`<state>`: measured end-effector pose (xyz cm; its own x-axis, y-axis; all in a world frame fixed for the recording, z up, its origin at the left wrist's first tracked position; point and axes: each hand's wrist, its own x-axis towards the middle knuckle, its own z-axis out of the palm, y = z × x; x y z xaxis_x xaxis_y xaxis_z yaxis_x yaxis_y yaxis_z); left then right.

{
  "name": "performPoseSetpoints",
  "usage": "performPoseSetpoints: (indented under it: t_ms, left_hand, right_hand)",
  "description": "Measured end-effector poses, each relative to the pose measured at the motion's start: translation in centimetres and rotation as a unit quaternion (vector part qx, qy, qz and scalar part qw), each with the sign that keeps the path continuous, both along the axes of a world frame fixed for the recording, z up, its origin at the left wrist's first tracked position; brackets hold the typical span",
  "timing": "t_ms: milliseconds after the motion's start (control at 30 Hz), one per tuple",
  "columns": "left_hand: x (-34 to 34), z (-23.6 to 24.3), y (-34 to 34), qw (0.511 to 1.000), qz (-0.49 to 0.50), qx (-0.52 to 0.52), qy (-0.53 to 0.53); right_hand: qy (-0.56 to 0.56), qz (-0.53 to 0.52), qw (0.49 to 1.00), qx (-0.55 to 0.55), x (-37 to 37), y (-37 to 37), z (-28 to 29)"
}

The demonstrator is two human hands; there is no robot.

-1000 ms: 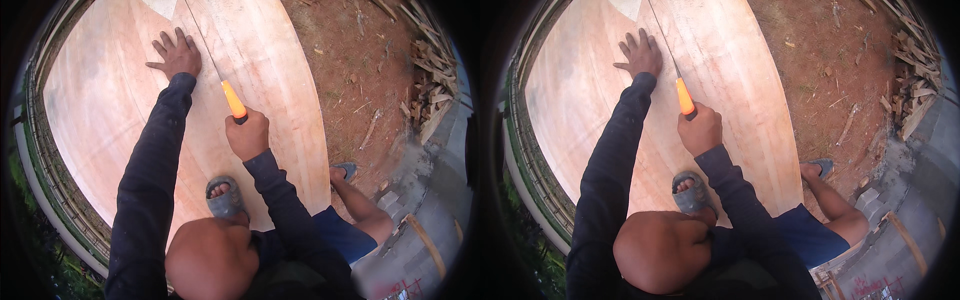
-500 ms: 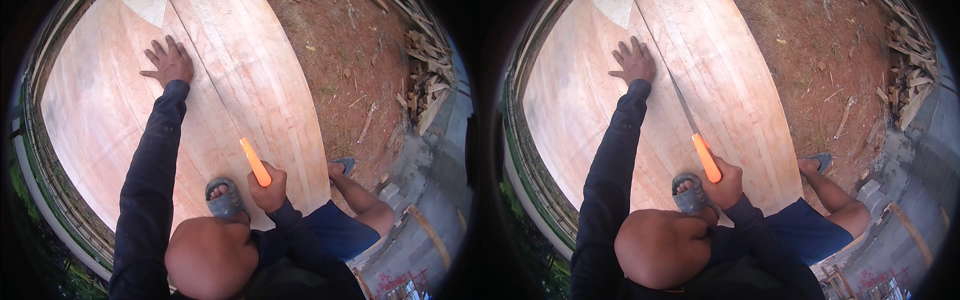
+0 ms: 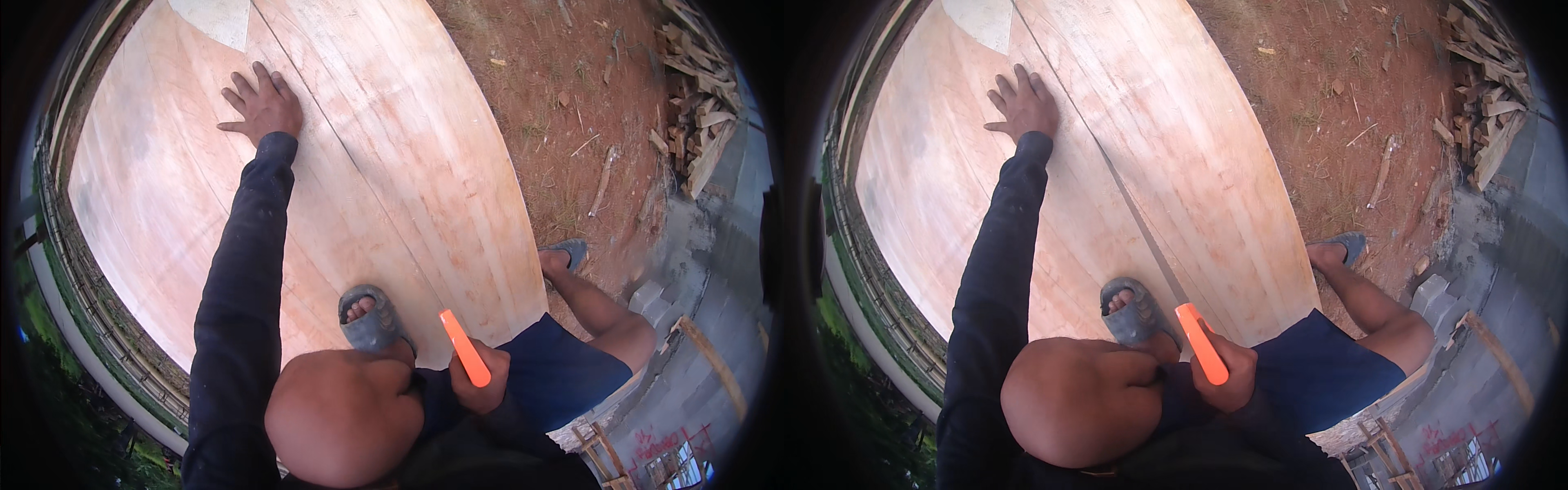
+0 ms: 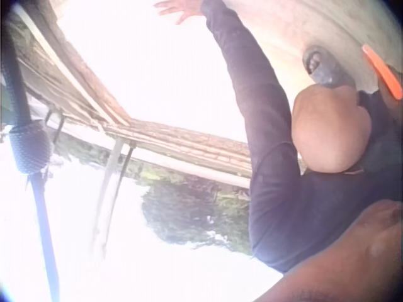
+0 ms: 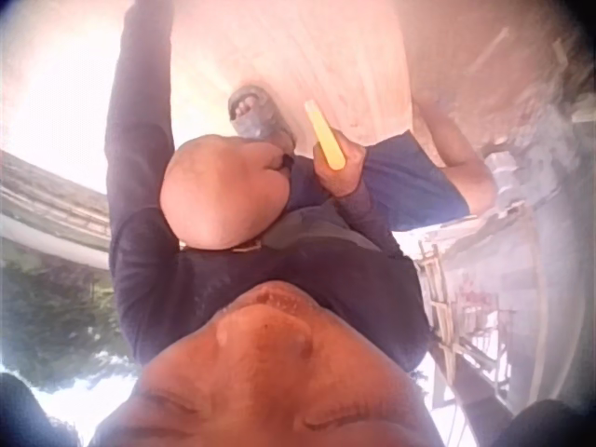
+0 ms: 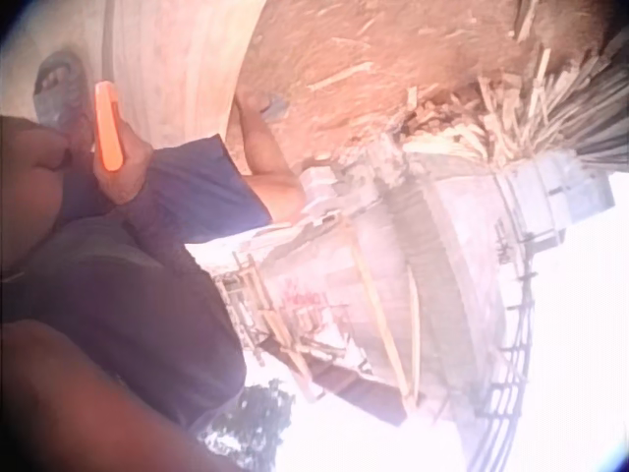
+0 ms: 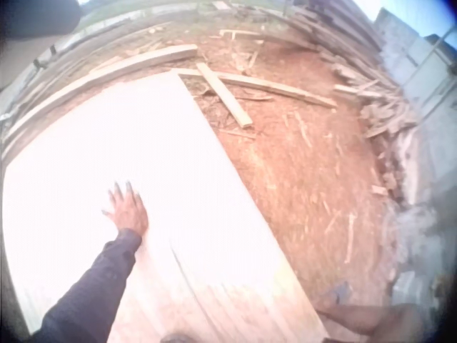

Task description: The person uses a hand saw to cut a large, light-colored wooden board placed on the ground. They hold the board steady with their left hand while sawing along a marked line with their right hand. The cut progresses steadily through the board.

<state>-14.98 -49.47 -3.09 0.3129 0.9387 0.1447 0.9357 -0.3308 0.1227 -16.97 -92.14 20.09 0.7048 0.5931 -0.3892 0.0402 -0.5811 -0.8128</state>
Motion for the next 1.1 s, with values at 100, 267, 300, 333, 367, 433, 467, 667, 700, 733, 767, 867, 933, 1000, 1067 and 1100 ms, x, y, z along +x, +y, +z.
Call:
performPoseSetpoints:
  t_ms: [100,267,300,333,367,433,467,667,700,733,767,867,933,1000,1067,1100]
  left_hand:
    - [1.1,0.0,-0.6,1.000,-0.004,-0.013,-0.004]
    - [1.7,0.4,-0.6,1.000,-0.013,-0.016,-0.016]
    - [0.5,0.4,-0.2,1.000,-0.005,-0.016,-0.006]
    - [0.3,0.3,-0.3,1.000,0.000,-0.024,-0.007]
    - [0.2,0.5,-0.2,1.000,0.003,-0.023,-0.011]
    - [0.3,0.9,-0.2,1.000,0.007,-0.025,-0.017]
    - [0.5,1.1,-0.2,1.000,0.006,-0.024,-0.019]
    - [0.4,0.4,-0.4,1.000,-0.005,-0.017,-0.022]
    - [1.8,0.8,-0.6,0.999,-0.010,-0.017,-0.028]
    - [1.8,1.0,-0.3,1.000,-0.011,-0.010,-0.019]
    - [1.7,0.8,-0.6,1.000,-0.016,-0.016,-0.012]
    - [0.7,0.5,-0.3,1.000,-0.007,-0.019,-0.008]
    - [0.3,0.8,-0.2,1.000,-0.005,-0.019,-0.009]
    - [0.2,1.1,-0.2,1.000,0.001,-0.016,-0.009]
    - [0.4,1.2,-0.2,1.000,0.002,-0.015,-0.009]
    - [0.5,1.1,-0.3,1.000,0.000,-0.018,-0.013]
  right_hand:
    - [0.019,-0.001,0.998,0.053,3.1,10.6,-8.0]
    - [0.019,-0.013,0.999,0.039,4.1,13.1,-9.7]
    - [0.043,-0.025,0.996,0.070,2.3,9.8,-8.5]
    - [0.004,-0.013,0.998,0.055,1.3,6.2,-6.7]
    - [-0.006,0.000,0.999,0.043,0.2,2.2,-4.6]
    - [-0.050,0.036,0.998,0.009,-1.2,-3.3,-0.4]
    - [-0.045,0.030,0.999,0.005,-1.0,-3.5,0.5]
    - [0.050,-0.005,0.998,0.049,2.8,9.3,-7.4]
    - [0.020,-0.003,0.999,0.041,4.4,13.2,-9.8]
    - [-0.007,-0.009,1.000,0.015,5.2,16.6,-10.6]
    - [-0.009,-0.011,1.000,0.027,4.7,16.1,-10.9]
    - [0.033,-0.022,0.998,0.045,2.7,11.1,-9.5]
    - [0.023,-0.014,0.999,0.043,0.4,3.5,-5.5]
    - [-0.017,0.029,0.999,0.016,-1.1,-2.1,-0.8]
    - [-0.047,0.042,0.998,-0.003,-1.5,-3.9,1.8]
    - [-0.028,0.020,0.999,-0.001,-1.3,-3.1,1.7]
